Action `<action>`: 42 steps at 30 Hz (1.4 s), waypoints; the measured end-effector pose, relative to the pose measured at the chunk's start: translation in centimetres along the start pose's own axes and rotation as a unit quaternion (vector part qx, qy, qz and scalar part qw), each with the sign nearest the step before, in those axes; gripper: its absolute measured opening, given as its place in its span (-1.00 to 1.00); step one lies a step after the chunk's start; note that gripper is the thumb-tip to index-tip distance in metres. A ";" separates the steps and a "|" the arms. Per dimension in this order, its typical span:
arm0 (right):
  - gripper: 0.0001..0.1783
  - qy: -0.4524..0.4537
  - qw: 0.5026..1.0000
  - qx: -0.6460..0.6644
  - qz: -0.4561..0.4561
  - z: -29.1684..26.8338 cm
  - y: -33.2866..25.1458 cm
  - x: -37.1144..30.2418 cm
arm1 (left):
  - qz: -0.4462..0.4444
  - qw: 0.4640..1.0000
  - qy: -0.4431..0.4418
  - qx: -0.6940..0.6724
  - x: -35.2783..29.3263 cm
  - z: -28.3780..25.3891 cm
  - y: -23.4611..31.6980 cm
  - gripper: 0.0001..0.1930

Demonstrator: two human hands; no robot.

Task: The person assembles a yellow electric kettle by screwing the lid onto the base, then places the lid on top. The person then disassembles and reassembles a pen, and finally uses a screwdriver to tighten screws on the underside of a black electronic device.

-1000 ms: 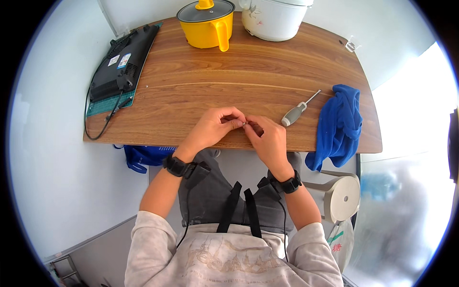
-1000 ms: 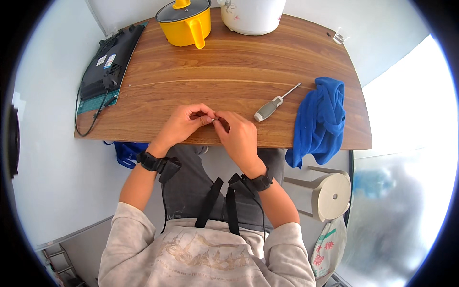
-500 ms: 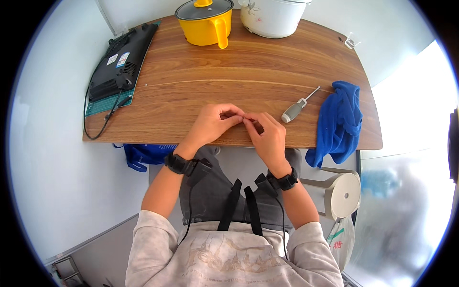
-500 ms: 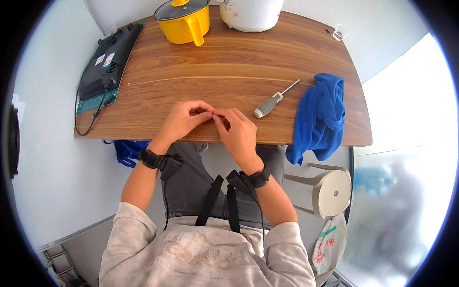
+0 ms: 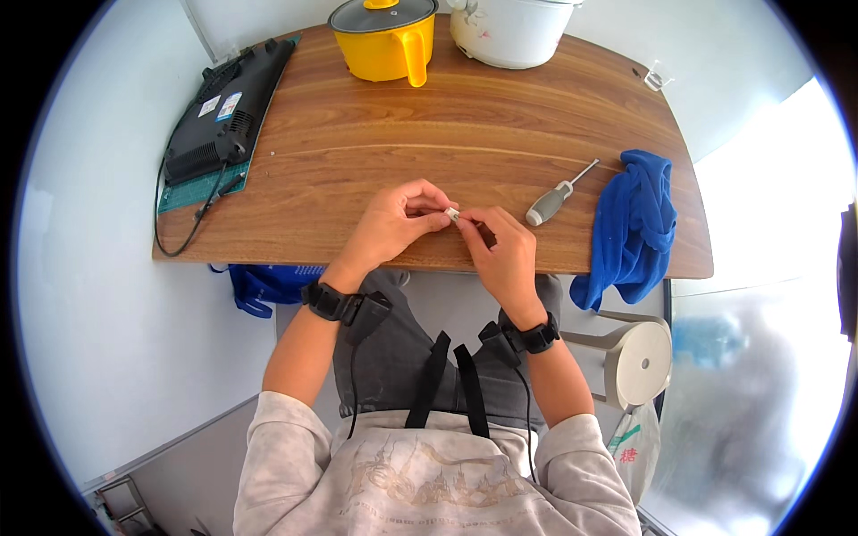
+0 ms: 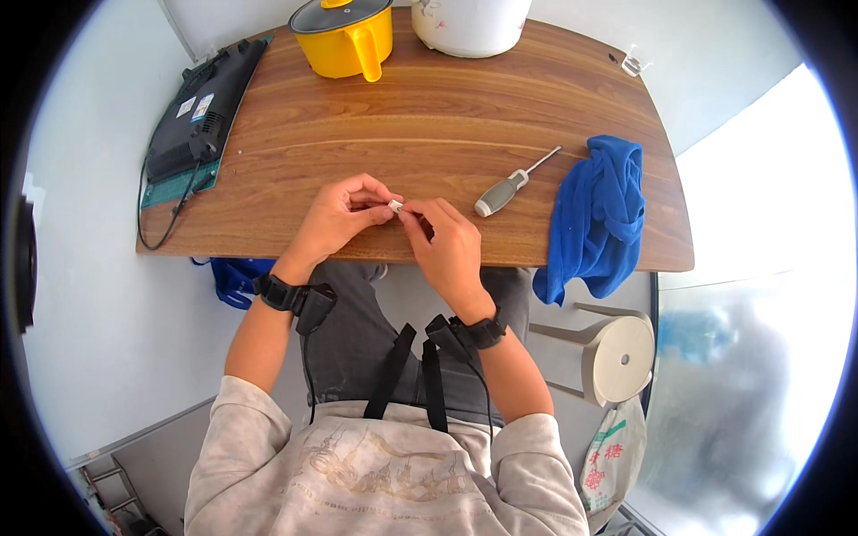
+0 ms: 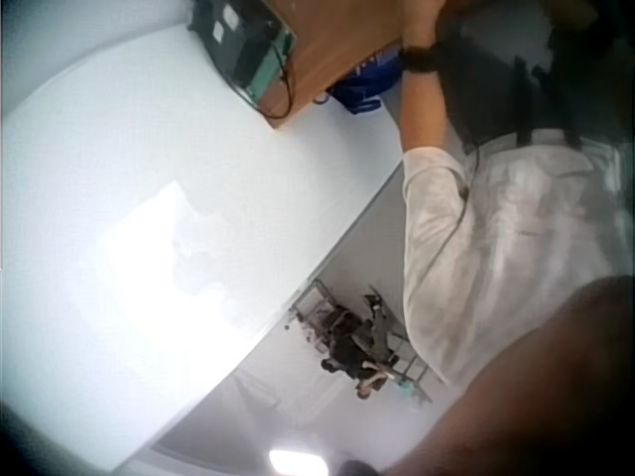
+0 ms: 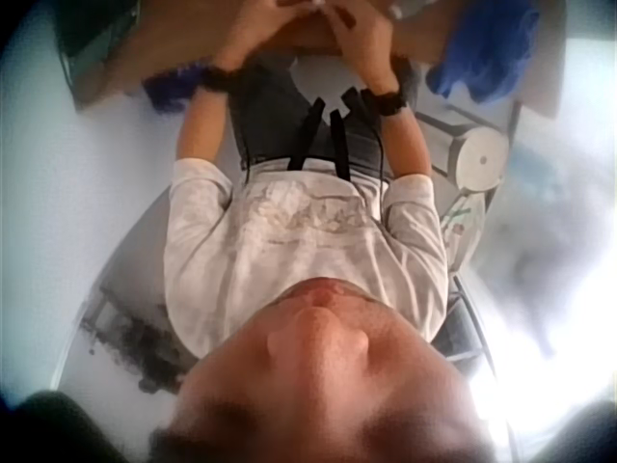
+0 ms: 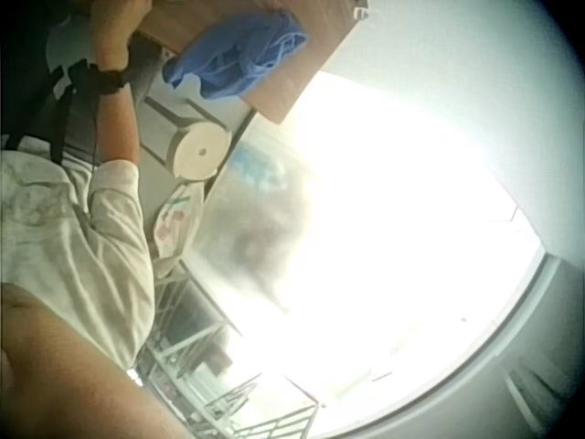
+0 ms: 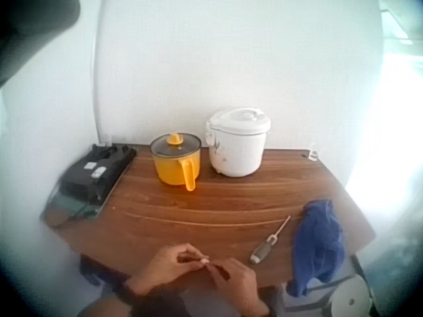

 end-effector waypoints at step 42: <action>-0.83 -0.056 0.996 0.022 0.063 6.0 -5.7 -3.7 | 0.025 0.996 0.008 0.084 -7.4 -5.1 1.6 -0.83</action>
Point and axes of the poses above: each hand's wrist, its own x-axis towards the middle knuckle, its own z-axis out of the palm, y = z × x, the point moved 7 cm from there along x, towards the middle knuckle, and after that the axes turned 3 degrees about z, right-handed, at the moved point
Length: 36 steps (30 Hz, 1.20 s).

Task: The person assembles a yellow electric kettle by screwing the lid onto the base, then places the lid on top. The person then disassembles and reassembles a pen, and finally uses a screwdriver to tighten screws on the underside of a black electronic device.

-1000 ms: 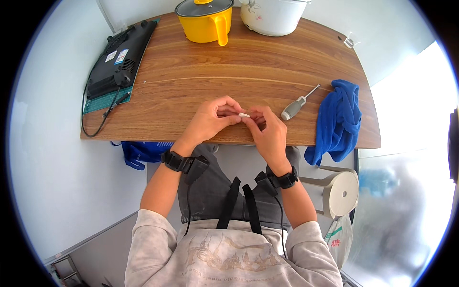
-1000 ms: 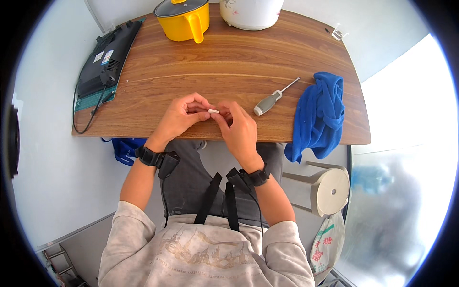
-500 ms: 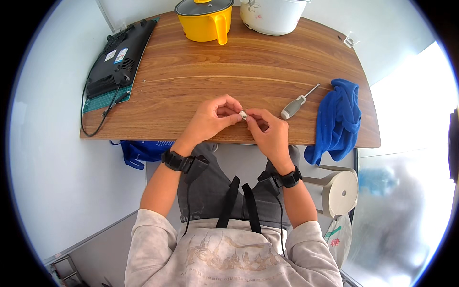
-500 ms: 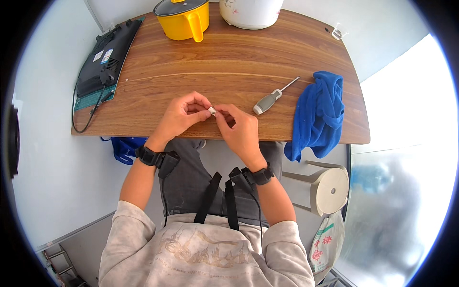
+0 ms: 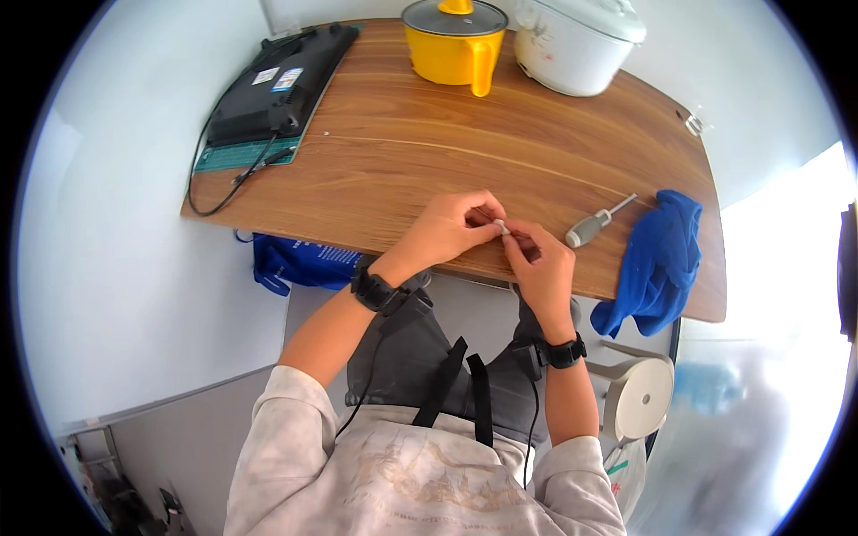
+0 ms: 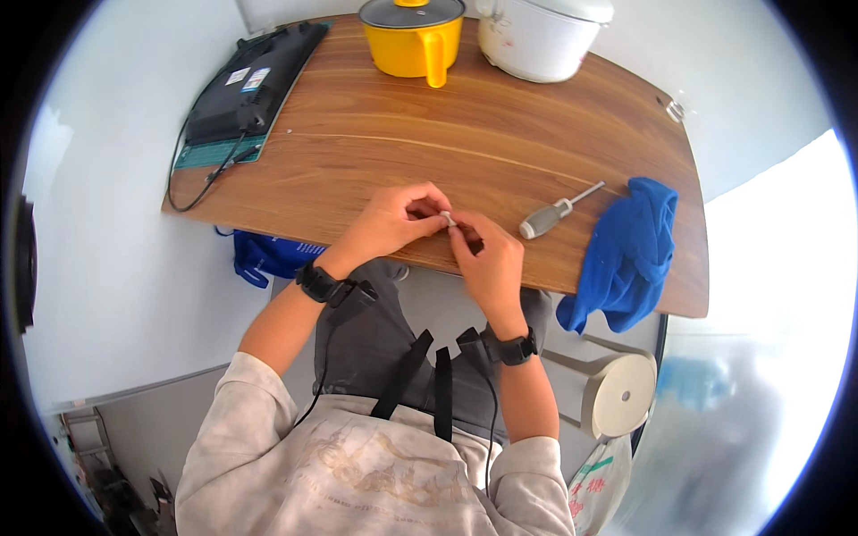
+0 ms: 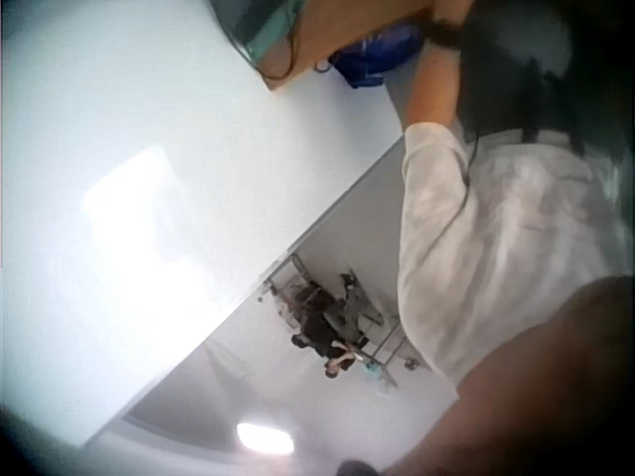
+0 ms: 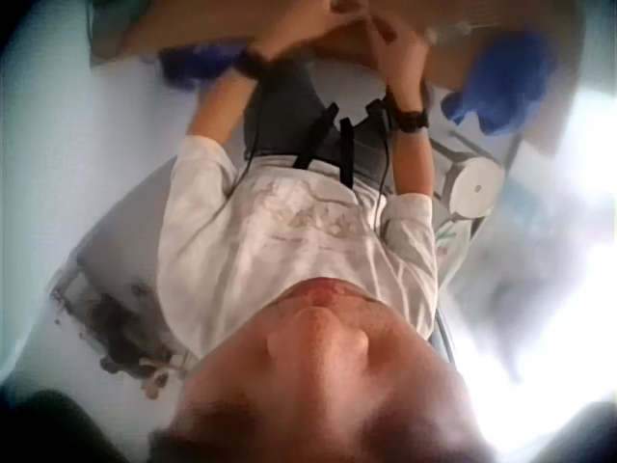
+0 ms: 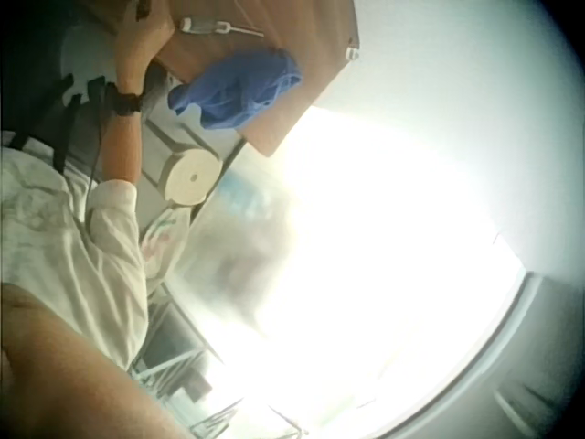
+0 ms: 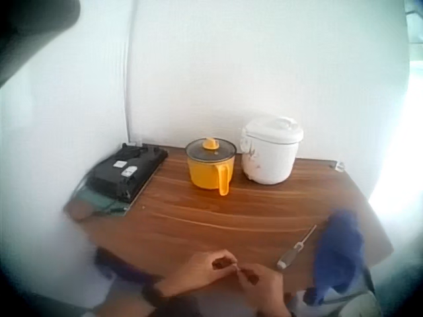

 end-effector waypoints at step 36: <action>-0.84 0.004 1.000 -0.013 0.009 -1.0 -3.4 -2.2 | -0.050 0.856 0.220 0.465 -4.9 -26.4 -0.4 -0.88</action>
Point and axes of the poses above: each hand's wrist, its own x-axis towards the middle knuckle, its own z-axis out of the palm, y = z × x, the point moved 7 cm from there along x, towards the middle knuckle, and after that the axes turned 3 degrees about z, right-handed, at the moved point
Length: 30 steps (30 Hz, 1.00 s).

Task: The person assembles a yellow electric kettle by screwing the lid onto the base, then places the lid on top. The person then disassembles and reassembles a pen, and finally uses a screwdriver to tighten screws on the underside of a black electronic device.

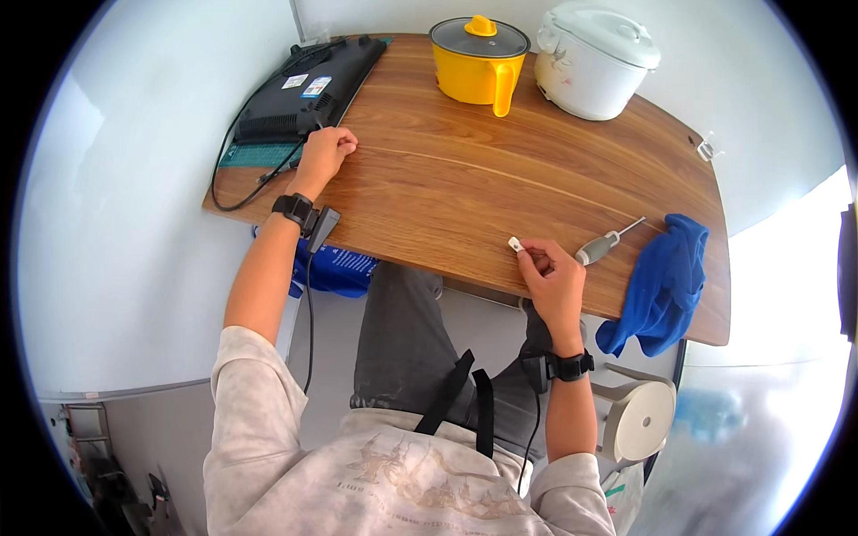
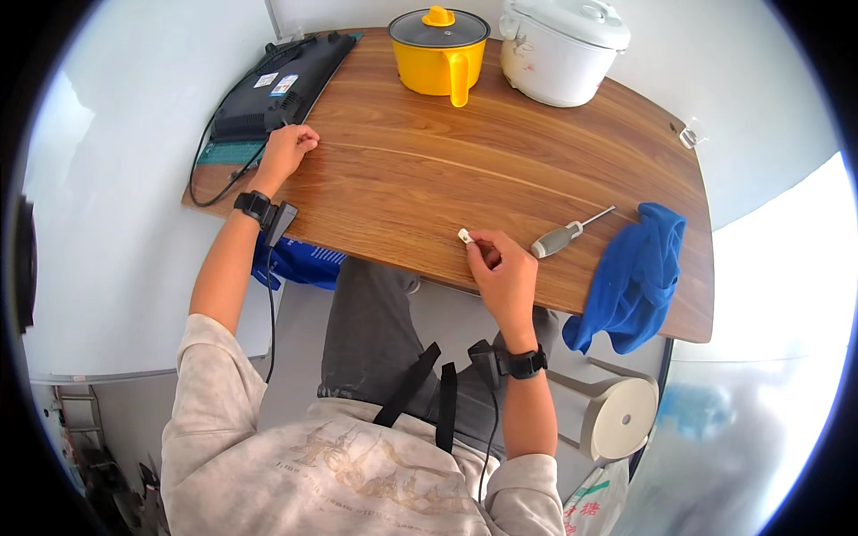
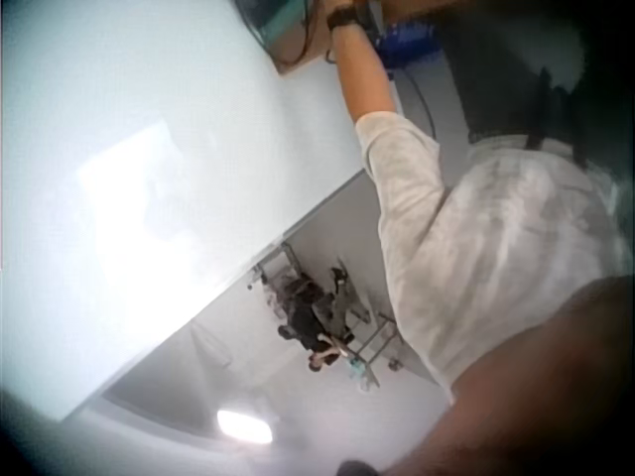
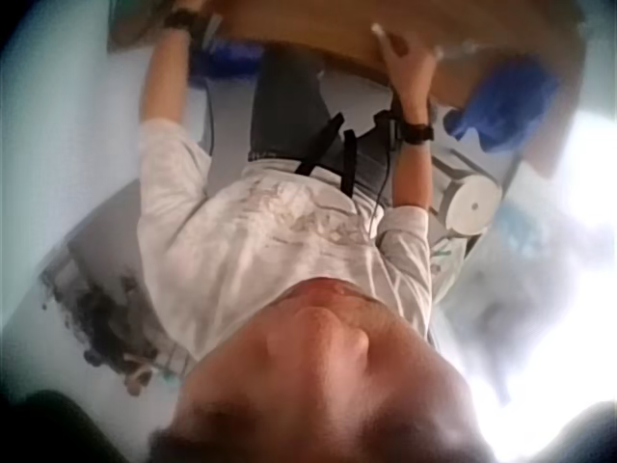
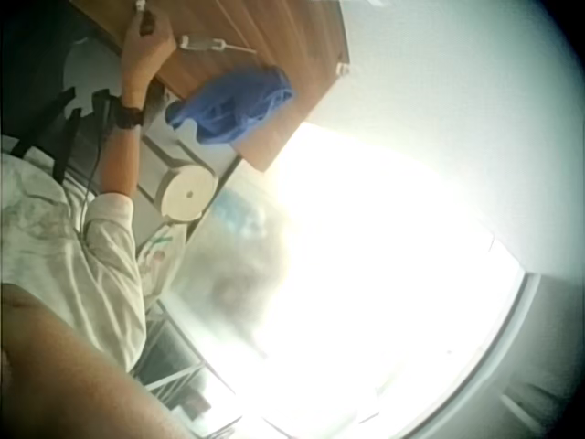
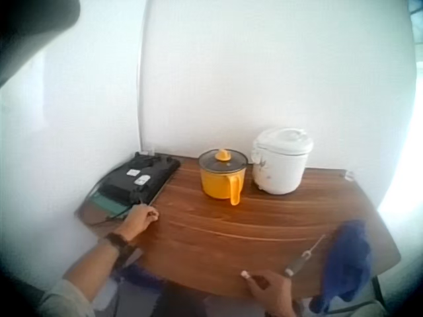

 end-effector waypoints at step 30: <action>-0.82 0.025 0.999 -0.002 -0.033 -11.1 6.9 1.6 | 0.051 0.912 -0.188 -0.361 -5.7 16.4 34.9 -0.86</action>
Point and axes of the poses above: each hand's wrist, its own x-axis towards the middle knuckle, its own z-axis out of the palm, y = z × x, the point moved 7 cm from there along x, towards the middle knuckle, and after that the axes turned 3 degrees about z, right-handed, at the moved point
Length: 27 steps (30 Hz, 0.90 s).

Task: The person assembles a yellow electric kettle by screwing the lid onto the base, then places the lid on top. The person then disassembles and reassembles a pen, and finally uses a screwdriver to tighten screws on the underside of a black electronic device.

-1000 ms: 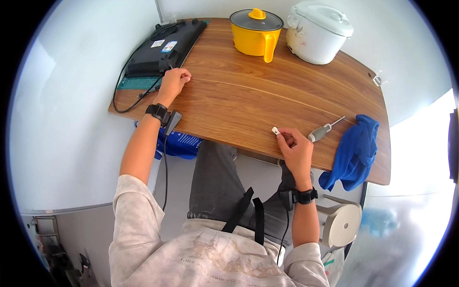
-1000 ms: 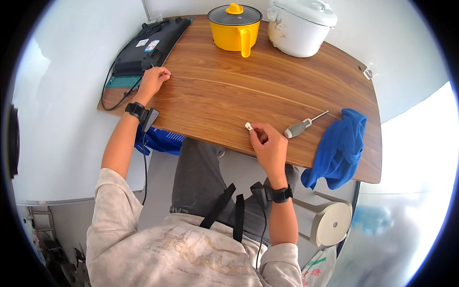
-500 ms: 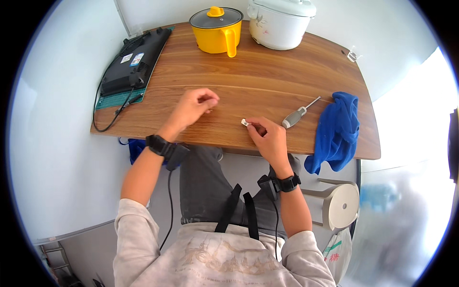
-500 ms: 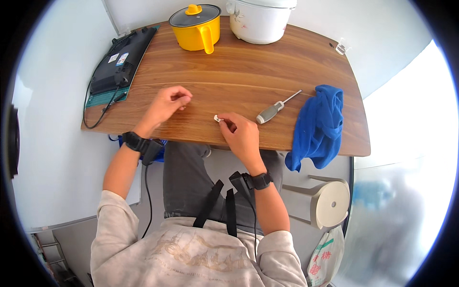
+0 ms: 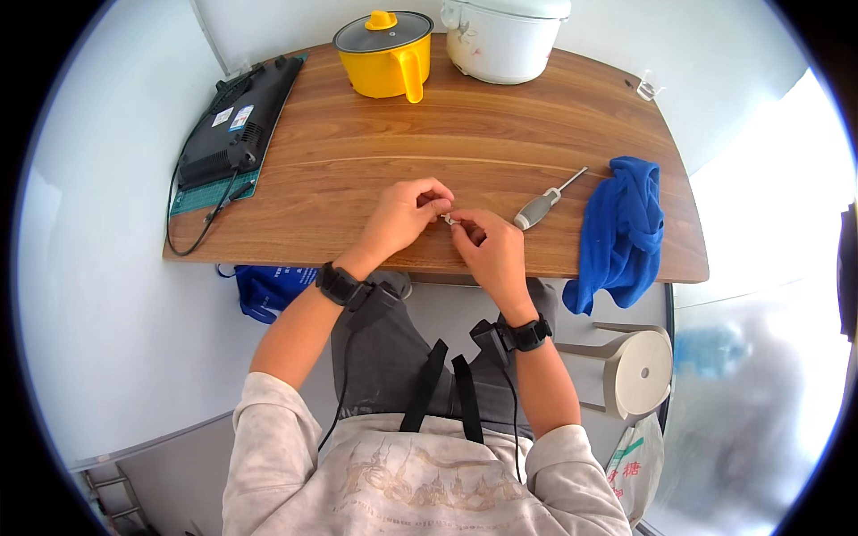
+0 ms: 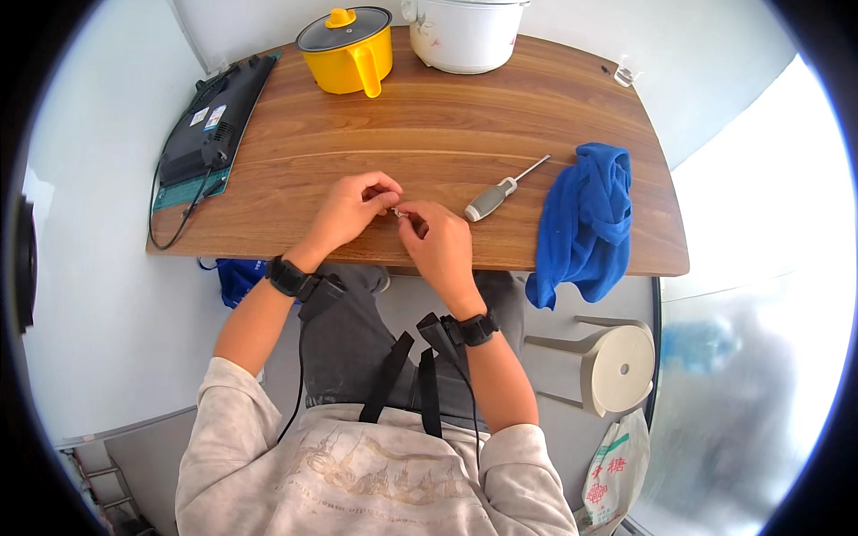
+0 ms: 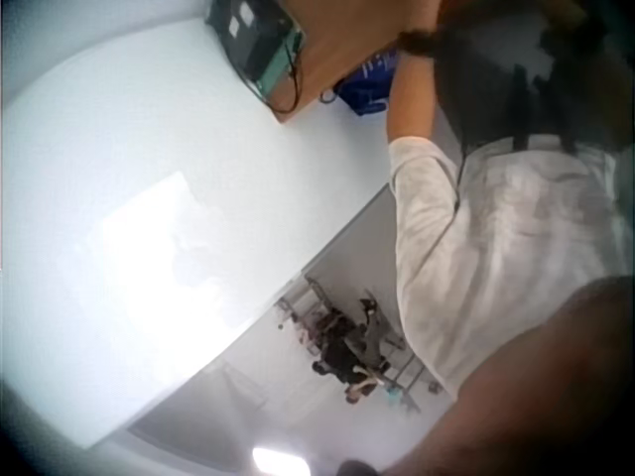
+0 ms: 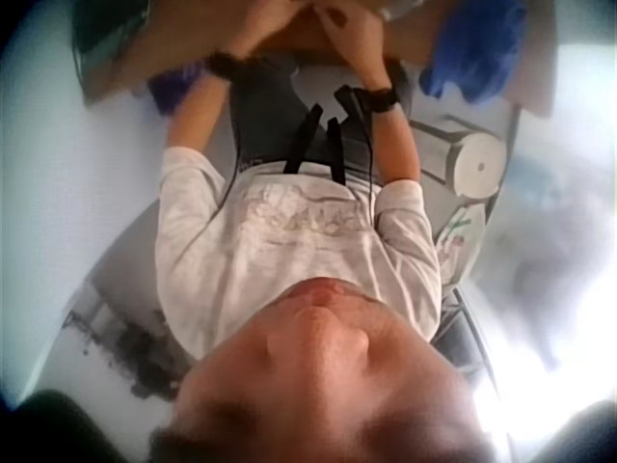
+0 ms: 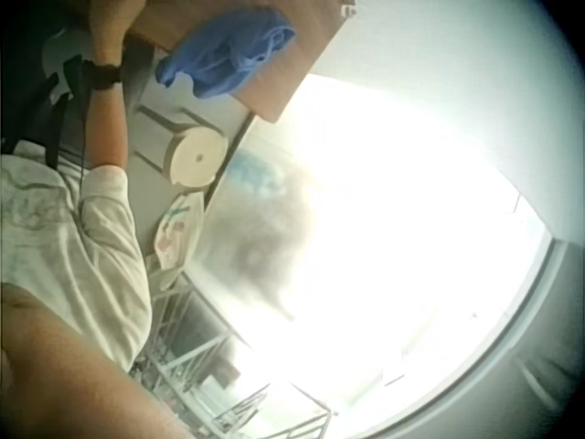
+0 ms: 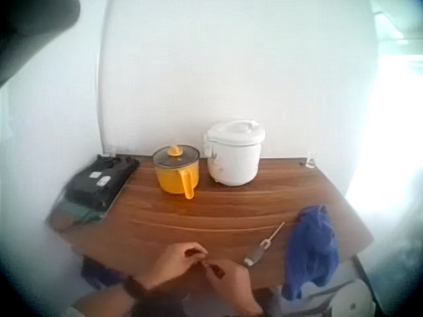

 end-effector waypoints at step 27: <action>-0.89 0.047 0.999 0.017 -0.005 -2.3 2.1 0.3 | 0.106 0.985 -0.012 0.136 0.3 3.2 1.8 -0.91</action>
Point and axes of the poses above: each hand's wrist, its own x-axis towards the middle knuckle, its own z-axis out of the palm, y = z × x, the point moved 7 cm from there along x, towards the middle knuckle, and after that the axes turned 3 degrees about z, right-handed, at the moved point
